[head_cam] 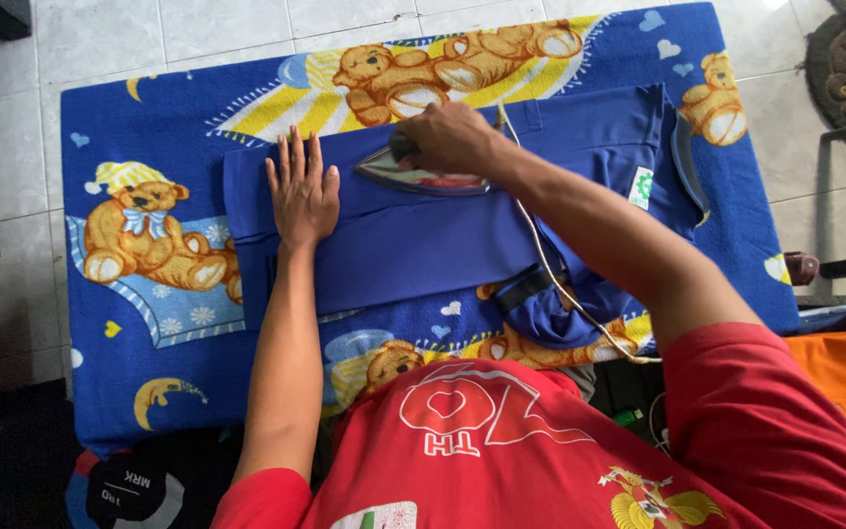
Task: The person irons a blue shirt on a table, smoothing the fabric and running an iron over the sleeves and torso.
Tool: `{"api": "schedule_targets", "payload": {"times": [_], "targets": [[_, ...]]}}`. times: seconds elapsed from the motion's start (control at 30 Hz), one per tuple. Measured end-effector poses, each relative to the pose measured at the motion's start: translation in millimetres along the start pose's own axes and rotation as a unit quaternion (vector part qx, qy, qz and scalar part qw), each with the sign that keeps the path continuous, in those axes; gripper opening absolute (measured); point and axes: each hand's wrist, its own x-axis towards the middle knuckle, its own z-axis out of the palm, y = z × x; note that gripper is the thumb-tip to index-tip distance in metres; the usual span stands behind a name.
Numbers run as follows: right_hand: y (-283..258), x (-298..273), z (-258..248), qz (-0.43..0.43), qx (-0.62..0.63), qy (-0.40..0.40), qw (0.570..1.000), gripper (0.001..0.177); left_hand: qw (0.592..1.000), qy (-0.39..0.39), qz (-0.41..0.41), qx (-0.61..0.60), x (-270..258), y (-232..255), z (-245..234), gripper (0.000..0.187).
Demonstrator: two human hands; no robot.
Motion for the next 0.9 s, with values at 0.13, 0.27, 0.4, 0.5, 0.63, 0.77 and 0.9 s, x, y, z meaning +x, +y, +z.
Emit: {"api": "schedule_targets", "payload": {"times": [0.13, 0.27, 0.4, 0.5, 0.63, 0.77, 0.9], "targets": [[40, -28, -17, 0.024, -0.009, 0.012, 1.000, 0.046, 1.000, 0.008, 0.001, 0.007, -1, 2, 0, 0.069], [70, -60, -30, 0.046, 0.002, 0.056, 0.997, 0.041, 1.000, 0.015, 0.009, 0.021, -1, 0, 4, 0.068], [63, -58, -30, 0.072, -0.017, 0.044, 0.996, 0.042, 0.999, 0.027, 0.010, 0.032, 0, 0, 6, 0.070], [43, -38, -23, 0.075, -0.011, 0.056, 0.996, 0.042, 0.999, 0.033, 0.012, 0.026, -2, 1, 6, 0.072], [16, 13, -6, 0.113, 0.000, 0.055, 0.992, 0.048, 0.999, 0.027, 0.016, 0.035, 0, 1, 5, 0.073], [11, 35, 6, 0.049, 0.035, 0.129, 0.990, 0.041, 0.999, 0.022, 0.012, 0.024, -1, -2, 5, 0.070], [13, 30, 2, -0.032, 0.020, 0.074, 0.997, 0.039, 0.998, 0.044, 0.026, -0.025, -2, -6, 8, 0.073]]}}
